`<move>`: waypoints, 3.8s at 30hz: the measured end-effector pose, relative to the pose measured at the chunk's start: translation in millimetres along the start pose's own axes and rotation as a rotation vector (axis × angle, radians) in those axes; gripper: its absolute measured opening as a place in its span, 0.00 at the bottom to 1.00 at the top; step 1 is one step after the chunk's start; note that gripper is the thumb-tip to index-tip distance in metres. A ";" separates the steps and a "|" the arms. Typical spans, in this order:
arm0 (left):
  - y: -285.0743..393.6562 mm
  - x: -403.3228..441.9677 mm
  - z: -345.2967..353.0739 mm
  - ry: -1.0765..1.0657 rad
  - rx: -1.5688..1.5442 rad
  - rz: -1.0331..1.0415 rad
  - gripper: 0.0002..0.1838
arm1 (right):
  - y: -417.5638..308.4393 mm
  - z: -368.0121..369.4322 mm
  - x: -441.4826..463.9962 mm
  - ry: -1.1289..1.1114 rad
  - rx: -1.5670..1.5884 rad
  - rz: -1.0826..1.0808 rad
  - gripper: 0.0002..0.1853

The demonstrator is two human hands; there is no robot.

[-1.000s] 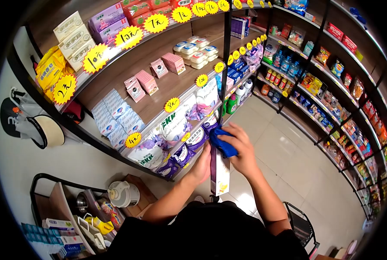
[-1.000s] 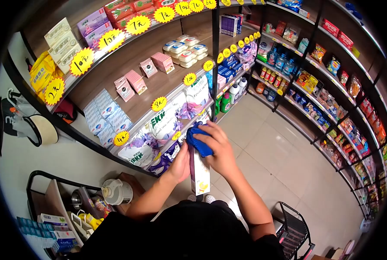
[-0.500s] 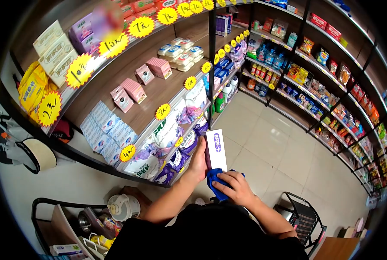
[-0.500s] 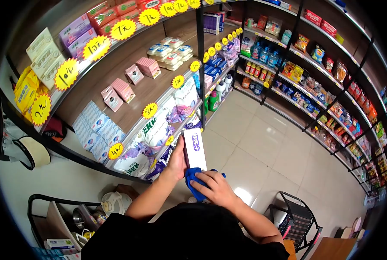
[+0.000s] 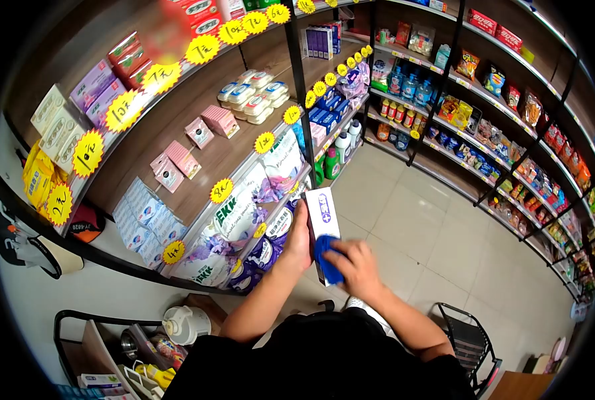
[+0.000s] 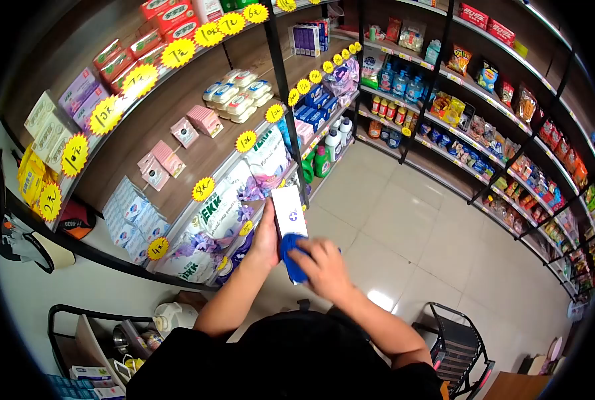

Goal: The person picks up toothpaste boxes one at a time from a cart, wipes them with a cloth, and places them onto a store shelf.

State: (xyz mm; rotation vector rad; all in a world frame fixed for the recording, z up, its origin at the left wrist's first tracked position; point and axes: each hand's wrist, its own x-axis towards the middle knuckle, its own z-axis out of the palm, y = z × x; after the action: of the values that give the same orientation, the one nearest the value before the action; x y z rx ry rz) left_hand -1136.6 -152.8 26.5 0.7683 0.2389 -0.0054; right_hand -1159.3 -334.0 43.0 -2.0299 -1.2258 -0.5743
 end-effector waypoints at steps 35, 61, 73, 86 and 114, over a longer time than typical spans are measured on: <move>-131.0 281.6 167.9 -0.435 0.028 -0.343 0.22 | 343.6 -131.8 76.3 0.513 0.081 0.560 0.25; -110.9 434.3 273.1 -0.044 -0.366 -0.144 0.24 | 517.0 -165.7 133.6 0.208 0.235 0.214 0.25; -161.9 465.8 301.7 0.170 0.070 0.203 0.26 | 540.7 -203.2 63.5 0.129 0.491 -0.011 0.19; -163.4 453.3 299.0 -0.088 -0.155 0.014 0.32 | 568.0 -215.2 56.2 -0.061 0.380 -0.258 0.22; -167.4 451.5 298.0 0.019 0.083 0.320 0.27 | 556.4 -189.3 60.4 0.006 0.388 -0.029 0.27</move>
State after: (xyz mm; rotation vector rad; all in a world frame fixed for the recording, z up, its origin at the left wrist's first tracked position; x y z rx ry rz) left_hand -649.5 -441.6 20.5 0.8824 0.1323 0.2963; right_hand -640.9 -617.0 26.8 -1.6857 -1.2552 -0.3236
